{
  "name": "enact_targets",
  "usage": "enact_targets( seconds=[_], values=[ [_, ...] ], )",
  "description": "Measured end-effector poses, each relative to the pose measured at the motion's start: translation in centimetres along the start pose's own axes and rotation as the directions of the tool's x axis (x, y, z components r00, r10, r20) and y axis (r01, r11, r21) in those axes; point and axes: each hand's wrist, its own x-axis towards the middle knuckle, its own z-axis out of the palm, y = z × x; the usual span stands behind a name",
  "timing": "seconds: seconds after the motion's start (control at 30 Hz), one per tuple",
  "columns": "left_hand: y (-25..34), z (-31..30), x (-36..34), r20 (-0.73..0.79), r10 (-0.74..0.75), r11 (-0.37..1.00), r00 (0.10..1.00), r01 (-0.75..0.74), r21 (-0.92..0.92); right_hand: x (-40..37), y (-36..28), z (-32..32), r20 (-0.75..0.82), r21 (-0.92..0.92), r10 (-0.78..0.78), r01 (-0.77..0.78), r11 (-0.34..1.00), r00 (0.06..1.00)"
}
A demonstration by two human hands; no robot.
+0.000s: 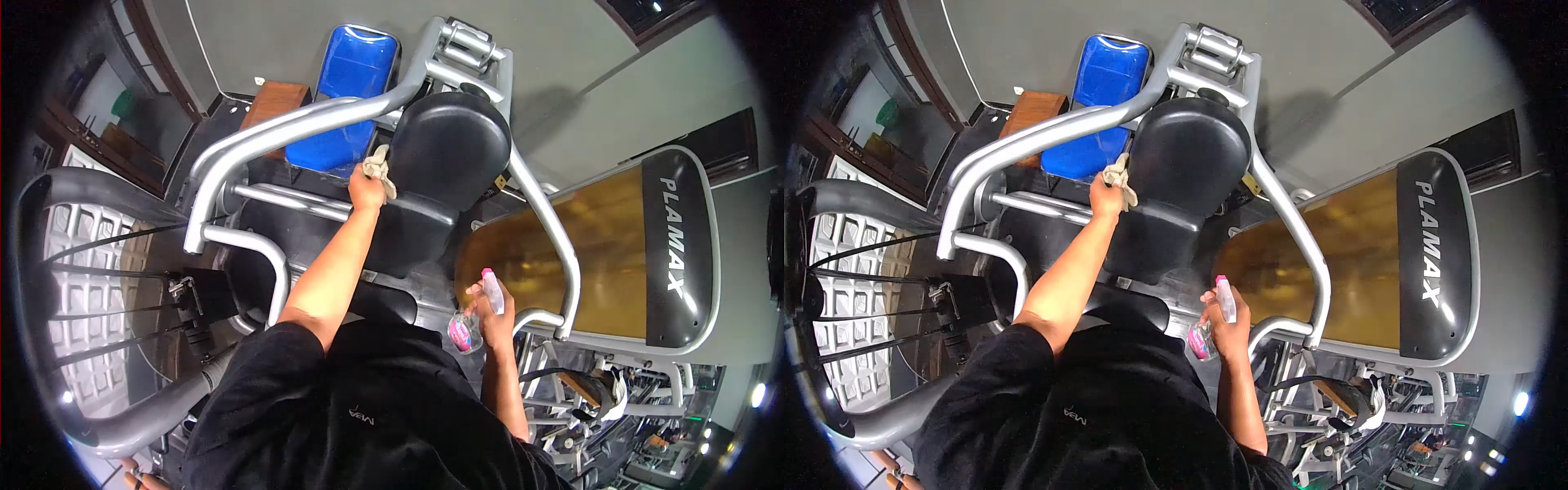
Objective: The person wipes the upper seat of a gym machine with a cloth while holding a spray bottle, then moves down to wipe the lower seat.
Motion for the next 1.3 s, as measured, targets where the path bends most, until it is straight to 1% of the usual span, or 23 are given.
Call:
enact_targets(
  seconds=[0.03, 0.07, 0.13, 0.2, 0.27, 0.3, 0.4, 0.43, 0.53, 0.57, 0.6, 0.67, 0.7, 0.77, 0.8, 0.83, 0.93, 0.97, 1.03, 1.1, 1.13, 1.2, 1.3],
  values=[
    [0.6, 0.4, 0.8, -0.011, 0.010, 1.000, 1.000, -0.011, -0.012, 0.0, 0.0, 0.0, -0.001, 0.009, -0.012, 0.012, 1.000, 1.000],
    [-0.2, 1.6, 2.4, -0.014, 0.088, 0.996, 0.996, -0.088, 0.004, 0.1, -0.3, 0.0, -0.013, 0.014, -0.007, 0.007, 1.000, 1.000],
    [8.1, 0.6, 1.4, 0.028, 0.100, 0.995, 0.995, -0.100, 0.009, -0.1, -0.8, 0.1, -0.037, 0.023, 0.010, -0.009, 1.000, 0.999],
    [10.5, 2.0, 3.1, 0.002, 0.218, 0.973, 0.976, -0.217, -0.084, -0.1, -1.0, 0.2, -0.039, 0.030, -0.026, 0.027, 0.999, 0.999],
    [13.7, 2.2, 3.9, 0.125, 0.290, 0.950, 0.949, -0.269, -0.160, -0.2, -1.2, 0.3, -0.040, 0.034, -0.030, 0.032, 0.999, 0.999],
    [15.4, 2.0, 3.6, 0.101, 0.452, 0.892, 0.886, -0.446, -0.078, -0.2, -1.4, 0.4, -0.040, 0.036, -0.019, 0.021, 0.999, 0.999],
    [14.6, 2.8, 4.3, 0.033, 0.577, 0.817, 0.816, -0.577, -0.001, -0.1, -0.5, 0.3, -0.030, 0.017, -0.013, 0.013, 1.000, 0.999],
    [13.8, 2.7, 4.2, 0.005, 0.554, 0.832, 0.833, -0.553, -0.037, 0.1, -0.1, 0.2, -0.024, 0.006, -0.020, 0.020, 1.000, 1.000],
    [9.2, 1.5, 3.0, -0.058, 0.444, 0.895, 0.894, -0.439, 0.076, 0.2, 0.4, 0.0, -0.031, 0.061, -0.009, 0.011, 0.998, 0.999],
    [6.7, 1.2, 2.7, -0.055, 0.404, 0.909, 0.913, -0.394, 0.134, 0.2, 0.4, -0.1, -0.034, 0.037, 0.005, -0.004, 0.999, 0.999],
    [4.2, 1.0, 2.1, -0.055, 0.361, 0.919, 0.931, -0.345, 0.193, 0.1, 0.3, -0.2, -0.040, 0.054, 0.001, 0.001, 0.999, 0.999],
    [0.5, 0.7, 0.5, -0.119, 0.252, 0.937, 0.961, -0.211, 0.280, 0.0, 0.1, -0.2, -0.051, 0.088, -0.006, 0.010, 0.996, 0.999],
    [0.0, 0.4, -0.1, -0.100, 0.232, 0.945, 0.967, -0.200, 0.258, 0.0, 0.3, -0.4, -0.056, 0.096, -0.012, 0.017, 0.995, 0.998],
    [-0.6, 0.5, -0.3, -0.056, 0.158, 0.979, 0.986, -0.149, 0.139, 0.1, 0.9, -0.8, -0.064, 0.109, -0.024, 0.031, 0.994, 0.998],
    [-0.3, 0.5, -0.3, -0.032, 0.126, 0.989, 0.992, -0.123, 0.079, 0.1, 1.1, -1.0, -0.065, 0.105, -0.014, 0.021, 0.994, 0.998],
    [1.7, 0.3, -0.5, -0.026, 0.127, 0.990, 0.992, -0.125, 0.063, 0.2, 1.3, -1.2, -0.065, 0.102, -0.006, 0.013, 0.995, 0.998],
    [8.0, 1.0, -0.2, -0.028, 0.340, 0.940, 0.940, -0.341, -0.017, 0.2, 1.5, -1.4, -0.064, 0.090, -0.004, 0.010, 0.996, 0.998],
    [9.1, 1.8, 0.8, -0.040, 0.400, 0.916, 0.916, -0.400, 0.006, 0.2, 1.5, -1.5, -0.063, 0.086, -0.008, 0.014, 0.996, 0.998],
    [13.5, 2.3, 2.1, -0.013, 0.575, 0.817, 0.818, -0.574, 0.050, 0.3, 0.9, -1.4, -0.069, 0.082, -0.022, 0.027, 0.996, 0.997],
    [17.0, 3.5, 3.6, 0.071, 0.745, 0.666, 0.663, -0.745, -0.028, 0.3, 0.6, -1.4, -0.069, 0.083, -0.031, 0.037, 0.996, 0.997],
    [18.5, 4.2, 3.9, 0.171, 0.761, 0.634, 0.625, -0.773, 0.006, 0.4, 0.5, -1.4, -0.066, 0.086, -0.037, 0.043, 0.995, 0.997],
    [20.6, 4.8, 2.9, 0.384, 0.709, 0.582, 0.592, -0.798, 0.156, 0.3, 0.5, -1.4, -0.070, 0.085, -0.033, 0.039, 0.996, 0.997],
    [19.1, 4.8, 2.9, 0.315, 0.758, 0.582, 0.571, -0.810, 0.068, 0.4, 0.5, -1.5, -0.085, 0.083, -0.018, 0.025, 0.996, 0.996]
  ],
)
